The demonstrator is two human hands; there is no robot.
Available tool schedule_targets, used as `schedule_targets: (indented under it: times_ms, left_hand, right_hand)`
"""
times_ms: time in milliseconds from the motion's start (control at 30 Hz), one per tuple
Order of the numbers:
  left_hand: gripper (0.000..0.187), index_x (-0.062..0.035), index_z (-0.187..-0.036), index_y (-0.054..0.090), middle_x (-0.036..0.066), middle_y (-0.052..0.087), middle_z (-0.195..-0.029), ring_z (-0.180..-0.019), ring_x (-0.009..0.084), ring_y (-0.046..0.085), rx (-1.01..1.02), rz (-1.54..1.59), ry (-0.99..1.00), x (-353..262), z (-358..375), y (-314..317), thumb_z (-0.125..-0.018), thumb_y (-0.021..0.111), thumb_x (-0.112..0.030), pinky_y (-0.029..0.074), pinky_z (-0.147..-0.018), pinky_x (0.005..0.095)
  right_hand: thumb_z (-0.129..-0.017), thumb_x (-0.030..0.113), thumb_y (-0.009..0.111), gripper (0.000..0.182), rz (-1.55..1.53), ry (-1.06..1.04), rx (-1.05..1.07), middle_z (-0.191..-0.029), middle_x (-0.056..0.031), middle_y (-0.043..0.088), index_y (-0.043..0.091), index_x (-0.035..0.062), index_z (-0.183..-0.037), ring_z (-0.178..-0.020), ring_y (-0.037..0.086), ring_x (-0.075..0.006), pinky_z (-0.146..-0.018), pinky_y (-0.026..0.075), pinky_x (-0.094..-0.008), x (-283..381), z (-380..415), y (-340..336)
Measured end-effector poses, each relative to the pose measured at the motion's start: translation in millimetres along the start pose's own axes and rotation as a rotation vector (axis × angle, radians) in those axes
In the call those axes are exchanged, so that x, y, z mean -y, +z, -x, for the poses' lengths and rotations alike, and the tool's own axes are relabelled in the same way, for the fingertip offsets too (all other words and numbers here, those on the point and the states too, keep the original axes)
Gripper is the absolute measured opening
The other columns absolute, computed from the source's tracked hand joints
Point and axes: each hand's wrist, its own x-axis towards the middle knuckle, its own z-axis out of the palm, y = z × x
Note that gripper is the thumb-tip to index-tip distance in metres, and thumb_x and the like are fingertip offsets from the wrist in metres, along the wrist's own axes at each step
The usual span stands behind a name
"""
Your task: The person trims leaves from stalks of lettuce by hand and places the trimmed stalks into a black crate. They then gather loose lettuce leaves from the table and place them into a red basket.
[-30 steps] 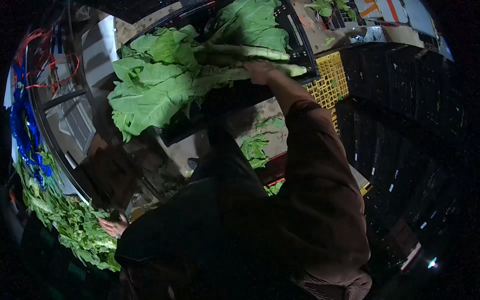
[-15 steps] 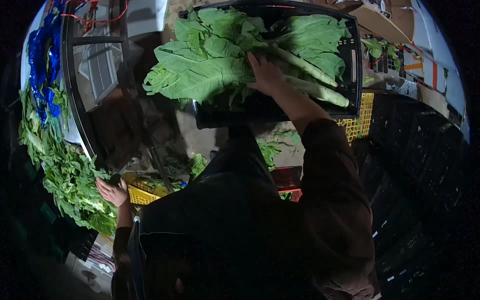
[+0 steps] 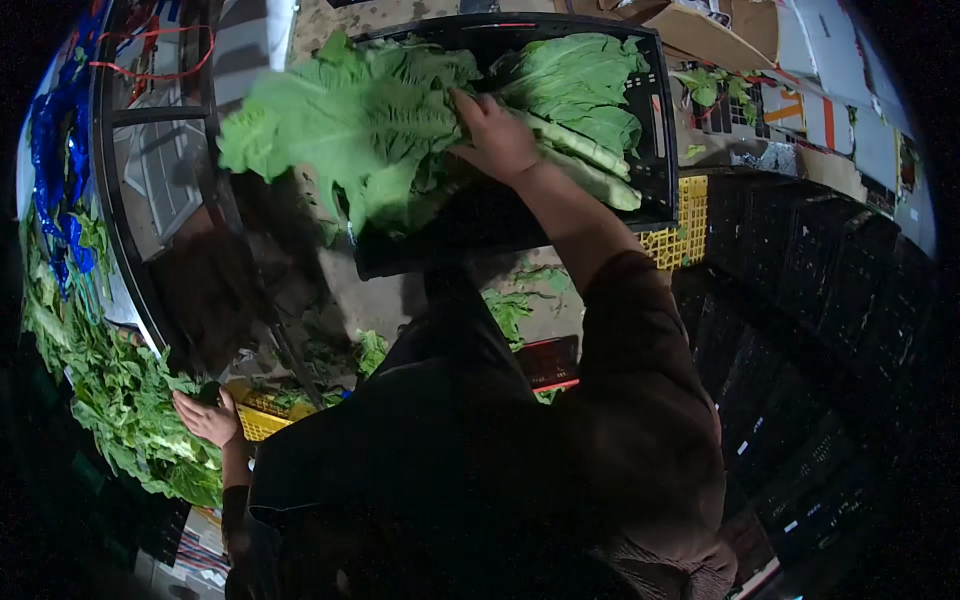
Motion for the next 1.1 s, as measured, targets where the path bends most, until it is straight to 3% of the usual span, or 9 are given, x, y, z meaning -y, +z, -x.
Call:
schedule_targets:
  times_ms: [100, 200, 433, 467, 533, 600, 667, 867, 1100]
  left_hand:
    - [0.084, 0.0019, -0.141, 0.027, 0.018, 0.039, -0.139, -0.127, 0.0348, 0.038, -0.015, -0.005, 0.007, 2, 0, 3, -0.080, 0.060, -0.045, 0.032, -0.105, 0.0450]
    - [0.082, 0.0020, -0.141, 0.029, 0.018, 0.040, -0.138, -0.128, 0.0344, 0.038, -0.006, -0.026, -0.007, 0, -1, 0, -0.081, 0.059, -0.046, 0.032, -0.105, 0.0448]
    - [0.083, 0.0001, -0.141, 0.029, 0.016, 0.039, -0.139, -0.128, 0.0330, 0.038, -0.024, -0.016, -0.021, 0, -1, 0, -0.081, 0.058, -0.051, 0.032, -0.106, 0.0441]
    - [0.084, 0.0001, -0.141, 0.029, 0.016, 0.039, -0.140, -0.128, 0.0328, 0.038, -0.024, -0.012, -0.019, 0, 0, 0, -0.081, 0.058, -0.050, 0.032, -0.106, 0.0441]
    - [0.085, -0.0001, -0.142, 0.028, 0.016, 0.038, -0.140, -0.129, 0.0327, 0.037, 0.004, -0.010, -0.030, 1, 0, 0, -0.080, 0.060, -0.049, 0.031, -0.106, 0.0441]
    - [0.085, 0.0001, -0.142, 0.027, 0.016, 0.038, -0.140, -0.130, 0.0327, 0.035, 0.038, -0.009, -0.039, 2, 1, 0, -0.079, 0.062, -0.046, 0.031, -0.107, 0.0448]
    - [0.085, 0.0002, -0.142, 0.028, 0.016, 0.038, -0.140, -0.130, 0.0327, 0.036, 0.036, 0.007, -0.042, 0, -1, 0, -0.079, 0.062, -0.046, 0.030, -0.107, 0.0450]
    - [0.084, 0.0009, -0.141, 0.028, 0.016, 0.040, -0.139, -0.129, 0.0327, 0.037, -0.033, 0.018, -0.007, 1, -2, 1, -0.081, 0.057, -0.050, 0.031, -0.106, 0.0458]
    - [0.084, 0.0009, -0.141, 0.028, 0.017, 0.040, -0.138, -0.129, 0.0330, 0.037, 0.000, 0.016, -0.023, 0, -2, 0, -0.080, 0.060, -0.047, 0.031, -0.106, 0.0467]
  right_hand:
    - [-0.074, 0.028, 0.074, 0.072, -0.072, 0.097, -0.377, -0.113, -0.0151, 0.055, 0.036, 0.0171, -0.134, -0.088, 0.061, -0.0349, -0.069, 0.052, -0.0440, 7, -15, -55]
    - [-0.082, 0.023, 0.068, 0.054, -0.227, -0.356, -0.702, -0.103, -0.0116, 0.059, 0.041, 0.0107, -0.127, -0.076, 0.063, -0.0260, -0.056, 0.050, -0.0386, -8, -41, -110]
    - [-0.087, 0.021, 0.060, 0.042, -1.160, 0.358, -1.043, -0.098, -0.0086, 0.060, 0.043, 0.0055, -0.122, -0.064, 0.060, -0.0189, -0.042, 0.043, -0.0317, -10, -41, -146]
    - [-0.089, 0.024, 0.058, 0.041, -1.240, 0.386, -1.021, -0.101, -0.0093, 0.058, 0.043, 0.0034, -0.122, -0.054, 0.056, -0.0172, -0.033, 0.033, -0.0288, -13, -38, -133]
    - [-0.087, 0.026, 0.063, 0.051, -1.137, 1.026, -0.820, -0.107, -0.0118, 0.057, 0.041, 0.0032, -0.126, -0.068, 0.059, -0.0213, -0.046, 0.045, -0.0313, -2, -30, -121]
    - [-0.083, 0.033, 0.068, 0.066, -1.400, 0.718, -0.967, -0.115, -0.0142, 0.056, 0.037, 0.0005, -0.131, -0.089, 0.059, -0.0269, -0.067, 0.050, -0.0376, -81, -34, -22]
    - [-0.079, 0.037, 0.072, 0.077, -1.458, 0.978, -0.715, -0.122, -0.0147, 0.054, 0.034, -0.0028, -0.133, -0.106, 0.053, -0.0312, -0.085, 0.046, -0.0428, -70, -16, 0]
    - [-0.075, 0.042, 0.075, 0.085, -1.224, 1.279, -0.554, -0.125, -0.0153, 0.051, 0.029, 0.0016, -0.134, -0.105, 0.052, -0.0352, -0.083, 0.045, -0.0497, -130, -19, 102]
    - [-0.075, 0.044, 0.075, 0.066, -1.137, 1.600, -0.705, -0.111, -0.0165, 0.059, 0.047, -0.0007, -0.116, -0.088, 0.058, -0.0316, -0.071, 0.049, -0.0403, -88, -56, 10]
